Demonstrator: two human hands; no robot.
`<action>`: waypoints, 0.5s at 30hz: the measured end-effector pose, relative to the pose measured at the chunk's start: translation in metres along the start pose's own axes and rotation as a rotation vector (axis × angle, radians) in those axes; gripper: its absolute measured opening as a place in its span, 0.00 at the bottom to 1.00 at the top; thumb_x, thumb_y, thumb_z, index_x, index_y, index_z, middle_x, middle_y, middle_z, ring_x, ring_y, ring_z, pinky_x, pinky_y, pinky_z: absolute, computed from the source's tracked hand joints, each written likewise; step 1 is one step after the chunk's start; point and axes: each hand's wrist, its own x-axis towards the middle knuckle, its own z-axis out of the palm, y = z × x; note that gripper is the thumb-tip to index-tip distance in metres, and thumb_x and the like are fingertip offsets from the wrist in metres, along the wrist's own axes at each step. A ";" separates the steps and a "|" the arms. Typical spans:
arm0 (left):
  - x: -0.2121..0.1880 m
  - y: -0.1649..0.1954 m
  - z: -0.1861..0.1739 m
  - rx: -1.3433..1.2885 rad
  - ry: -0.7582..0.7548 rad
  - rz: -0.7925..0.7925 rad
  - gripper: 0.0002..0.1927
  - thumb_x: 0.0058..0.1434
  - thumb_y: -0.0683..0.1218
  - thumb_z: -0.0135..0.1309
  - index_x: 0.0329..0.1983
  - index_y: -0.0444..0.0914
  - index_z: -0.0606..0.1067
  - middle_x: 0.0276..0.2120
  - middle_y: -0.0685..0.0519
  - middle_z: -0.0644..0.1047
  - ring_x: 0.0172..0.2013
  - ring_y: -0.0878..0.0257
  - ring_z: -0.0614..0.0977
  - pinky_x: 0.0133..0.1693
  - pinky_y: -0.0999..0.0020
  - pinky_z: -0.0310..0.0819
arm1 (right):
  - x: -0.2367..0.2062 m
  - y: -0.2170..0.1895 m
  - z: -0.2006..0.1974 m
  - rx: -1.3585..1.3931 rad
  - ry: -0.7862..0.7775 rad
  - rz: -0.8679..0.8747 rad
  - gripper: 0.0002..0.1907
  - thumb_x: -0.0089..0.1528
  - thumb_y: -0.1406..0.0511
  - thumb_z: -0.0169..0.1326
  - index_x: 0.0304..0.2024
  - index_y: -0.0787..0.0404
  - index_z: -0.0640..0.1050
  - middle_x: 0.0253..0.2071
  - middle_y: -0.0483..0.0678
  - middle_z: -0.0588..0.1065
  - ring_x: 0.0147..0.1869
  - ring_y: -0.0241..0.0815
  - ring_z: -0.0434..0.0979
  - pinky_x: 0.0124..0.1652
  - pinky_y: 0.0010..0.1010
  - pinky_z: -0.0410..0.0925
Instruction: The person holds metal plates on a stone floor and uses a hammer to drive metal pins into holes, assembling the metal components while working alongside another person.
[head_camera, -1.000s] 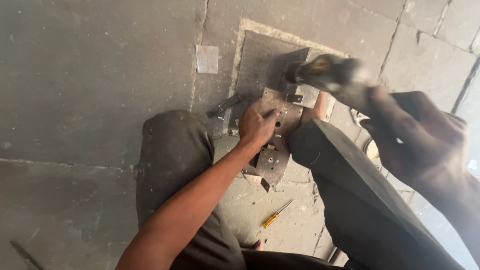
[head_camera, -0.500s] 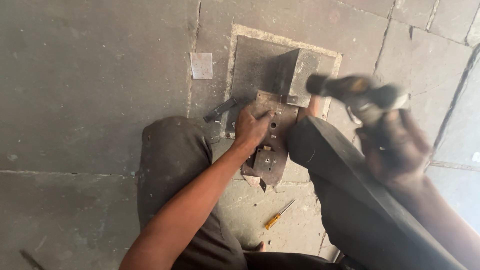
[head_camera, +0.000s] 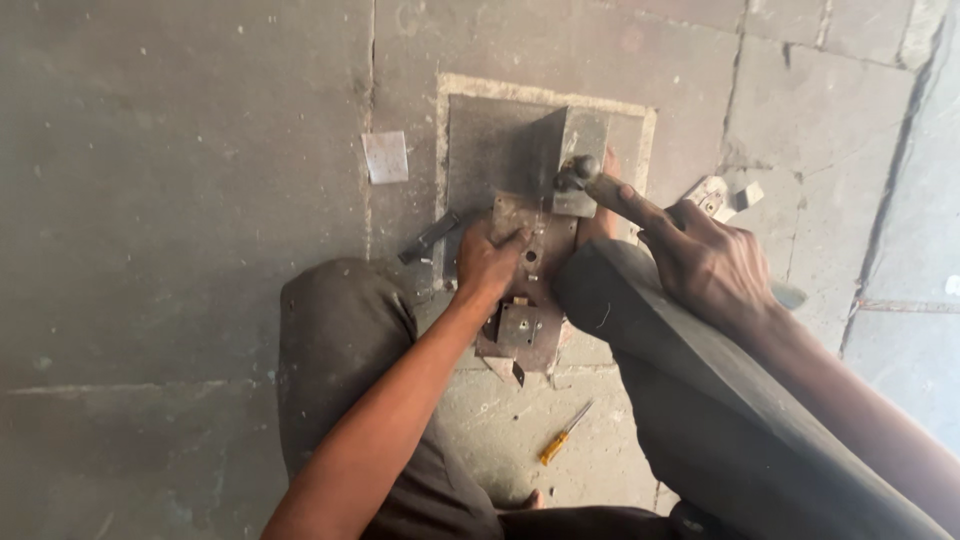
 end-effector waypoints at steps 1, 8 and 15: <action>0.002 0.003 0.000 0.002 0.001 -0.035 0.16 0.58 0.47 0.63 0.48 0.38 0.81 0.42 0.48 0.85 0.43 0.57 0.85 0.48 0.60 0.78 | -0.002 0.002 0.002 0.019 0.062 -0.007 0.28 0.67 0.67 0.56 0.70 0.44 0.70 0.31 0.48 0.74 0.23 0.43 0.72 0.21 0.38 0.67; 0.002 0.003 -0.002 0.044 -0.016 -0.124 0.16 0.57 0.46 0.63 0.48 0.40 0.82 0.42 0.50 0.85 0.43 0.60 0.84 0.48 0.62 0.75 | 0.002 0.002 -0.005 0.008 -0.047 -0.045 0.30 0.67 0.66 0.54 0.71 0.40 0.69 0.33 0.48 0.75 0.25 0.44 0.74 0.20 0.37 0.68; 0.010 0.001 -0.020 -0.071 -0.204 0.096 0.11 0.55 0.43 0.64 0.41 0.35 0.83 0.38 0.48 0.85 0.39 0.61 0.83 0.43 0.64 0.76 | -0.036 -0.021 -0.054 0.189 0.249 0.265 0.33 0.66 0.63 0.58 0.74 0.44 0.67 0.41 0.56 0.76 0.37 0.54 0.78 0.36 0.44 0.71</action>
